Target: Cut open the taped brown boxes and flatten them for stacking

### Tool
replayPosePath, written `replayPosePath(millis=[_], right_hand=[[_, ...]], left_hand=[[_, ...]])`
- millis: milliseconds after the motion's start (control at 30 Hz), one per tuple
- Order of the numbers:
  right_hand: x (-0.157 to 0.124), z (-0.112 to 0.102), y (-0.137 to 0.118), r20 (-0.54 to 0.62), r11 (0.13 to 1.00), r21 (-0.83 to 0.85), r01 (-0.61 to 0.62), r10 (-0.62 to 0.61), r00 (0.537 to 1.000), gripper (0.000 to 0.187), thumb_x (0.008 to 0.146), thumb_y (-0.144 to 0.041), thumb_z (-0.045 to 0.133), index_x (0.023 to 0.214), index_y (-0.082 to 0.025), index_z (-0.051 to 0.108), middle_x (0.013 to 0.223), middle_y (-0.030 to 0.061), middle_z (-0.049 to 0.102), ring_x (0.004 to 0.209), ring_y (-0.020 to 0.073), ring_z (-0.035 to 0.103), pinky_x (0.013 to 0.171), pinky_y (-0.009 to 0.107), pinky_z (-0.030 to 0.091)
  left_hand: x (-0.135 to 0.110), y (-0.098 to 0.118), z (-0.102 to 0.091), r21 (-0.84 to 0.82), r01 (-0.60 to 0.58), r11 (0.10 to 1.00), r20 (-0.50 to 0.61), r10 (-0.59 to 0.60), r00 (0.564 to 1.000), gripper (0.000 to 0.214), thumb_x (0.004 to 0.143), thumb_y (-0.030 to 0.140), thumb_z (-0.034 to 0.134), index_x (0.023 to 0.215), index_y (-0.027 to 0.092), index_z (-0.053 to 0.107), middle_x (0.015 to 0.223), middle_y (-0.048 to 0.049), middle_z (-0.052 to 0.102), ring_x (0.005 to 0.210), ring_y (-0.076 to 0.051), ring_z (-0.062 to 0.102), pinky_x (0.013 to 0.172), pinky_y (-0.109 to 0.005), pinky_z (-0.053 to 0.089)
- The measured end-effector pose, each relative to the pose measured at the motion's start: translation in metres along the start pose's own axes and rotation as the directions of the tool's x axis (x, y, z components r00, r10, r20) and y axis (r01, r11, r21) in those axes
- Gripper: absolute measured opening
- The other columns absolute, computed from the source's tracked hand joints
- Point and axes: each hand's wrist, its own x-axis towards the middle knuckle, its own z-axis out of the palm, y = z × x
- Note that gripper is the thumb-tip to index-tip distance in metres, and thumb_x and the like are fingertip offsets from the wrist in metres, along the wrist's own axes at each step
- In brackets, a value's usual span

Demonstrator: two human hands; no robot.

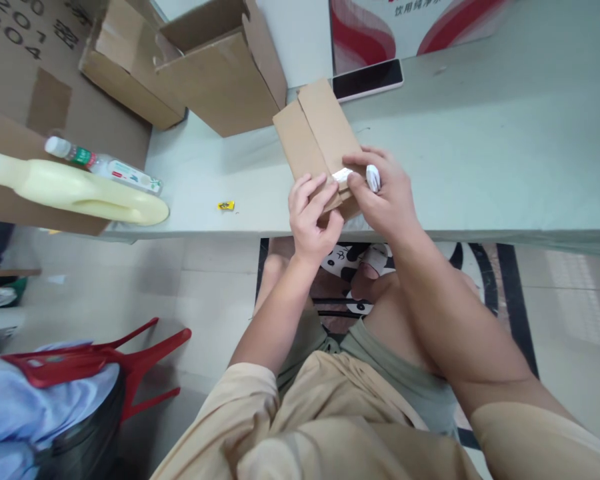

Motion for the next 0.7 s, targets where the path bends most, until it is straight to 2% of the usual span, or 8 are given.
replayPosePath(millis=[200, 333, 700], right_hand=[[-0.001, -0.006, -0.001, -0.037, 1.000, -0.004, 0.014, -0.014, 0.999, 0.030, 0.094, -0.038, 0.055, 0.119, -0.026, 0.067, 0.124, 0.0074, 0.069, 0.121, 0.0244, 0.064, 0.109, 0.047, 0.050], [-0.002, -0.006, 0.003, -0.074, 1.000, -0.008, 0.019, -0.019, 0.997, 0.032, 0.095, -0.044, 0.054, 0.118, -0.026, 0.067, 0.122, 0.0055, 0.072, 0.115, 0.0234, 0.067, 0.104, 0.045, 0.054], [-0.005, -0.003, 0.011, -0.214, 0.999, -0.038, -0.006, -0.002, 0.977, 0.031, 0.093, -0.046, 0.056, 0.106, -0.024, 0.074, 0.106, 0.0082, 0.076, 0.098, 0.0253, 0.072, 0.093, 0.049, 0.059]], left_hand=[[0.000, 0.000, 0.001, -0.064, 0.061, 0.996, 0.025, -0.060, 0.998, 0.038, 0.097, 0.044, 0.045, 0.121, 0.024, 0.065, 0.128, -0.0107, 0.063, 0.130, -0.027, 0.052, 0.117, -0.054, 0.038], [0.000, 0.000, 0.002, -0.084, 0.137, 0.987, 0.082, -0.130, 0.988, 0.043, 0.097, 0.051, 0.041, 0.121, 0.024, 0.065, 0.130, -0.0115, 0.062, 0.134, -0.029, 0.049, 0.120, -0.056, 0.034], [0.002, -0.002, 0.007, -0.042, 0.114, 0.993, 0.130, -0.108, 0.986, 0.038, 0.096, 0.044, 0.047, 0.117, 0.024, 0.070, 0.127, -0.0090, 0.066, 0.131, -0.028, 0.052, 0.117, -0.054, 0.038]])
